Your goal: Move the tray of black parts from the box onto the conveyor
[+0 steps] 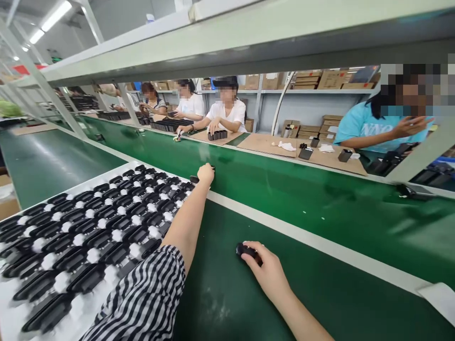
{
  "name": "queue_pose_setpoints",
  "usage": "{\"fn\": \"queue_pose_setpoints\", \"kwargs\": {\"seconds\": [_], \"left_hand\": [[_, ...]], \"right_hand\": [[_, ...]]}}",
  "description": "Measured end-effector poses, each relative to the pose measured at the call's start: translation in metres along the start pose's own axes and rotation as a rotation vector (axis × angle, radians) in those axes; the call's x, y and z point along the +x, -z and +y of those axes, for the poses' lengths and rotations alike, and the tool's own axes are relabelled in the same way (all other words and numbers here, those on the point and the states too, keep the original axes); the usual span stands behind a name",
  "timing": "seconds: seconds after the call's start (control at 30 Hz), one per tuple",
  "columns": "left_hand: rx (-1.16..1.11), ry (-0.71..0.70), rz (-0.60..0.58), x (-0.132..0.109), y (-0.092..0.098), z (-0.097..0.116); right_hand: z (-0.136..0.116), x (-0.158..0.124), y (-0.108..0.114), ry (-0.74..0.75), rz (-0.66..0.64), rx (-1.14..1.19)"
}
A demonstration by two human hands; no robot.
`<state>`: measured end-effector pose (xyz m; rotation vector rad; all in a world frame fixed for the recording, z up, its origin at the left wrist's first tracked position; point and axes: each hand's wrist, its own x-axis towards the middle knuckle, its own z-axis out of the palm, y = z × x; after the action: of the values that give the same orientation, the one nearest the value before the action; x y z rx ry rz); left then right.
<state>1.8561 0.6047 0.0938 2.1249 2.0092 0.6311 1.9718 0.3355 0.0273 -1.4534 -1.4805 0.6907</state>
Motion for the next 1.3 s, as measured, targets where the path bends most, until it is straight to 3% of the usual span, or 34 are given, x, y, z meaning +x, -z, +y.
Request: {"fn": "queue_pose_setpoints", "kwargs": {"seconds": [0.07,0.13,0.3,0.4,0.53,0.67,0.9,1.1,1.3], "left_hand": [[-0.011,-0.103,-0.016,-0.010,0.005,0.000],[-0.039,-0.211,-0.021,-0.036,0.011,0.003],[-0.151,-0.389,-0.188,-0.136,0.021,0.000],[-0.359,-0.379,-0.341,-0.194,0.022,-0.013],[-0.701,-0.317,-0.447,-0.236,0.017,-0.026],[-0.771,-0.392,-0.498,-0.240,0.010,-0.028],[-0.807,-0.436,-0.493,-0.236,0.006,-0.028],[-0.816,-0.450,-0.488,-0.237,0.005,-0.029],[-0.847,-0.423,-0.504,-0.236,0.003,-0.029]], "right_hand": [[0.000,0.001,-0.001,0.019,0.013,0.016],[0.000,0.003,-0.002,0.053,0.040,0.046],[0.001,0.010,0.005,0.049,0.219,0.198],[-0.004,0.009,0.015,-0.037,0.323,0.302],[-0.022,0.002,0.025,0.037,0.202,0.199],[-0.037,-0.003,0.022,0.112,0.016,-0.087],[-0.039,-0.006,0.020,0.137,-0.079,-0.373],[-0.060,0.005,0.023,0.020,-0.216,-0.612],[-0.088,0.020,0.013,-0.037,-0.380,-1.060]]}}
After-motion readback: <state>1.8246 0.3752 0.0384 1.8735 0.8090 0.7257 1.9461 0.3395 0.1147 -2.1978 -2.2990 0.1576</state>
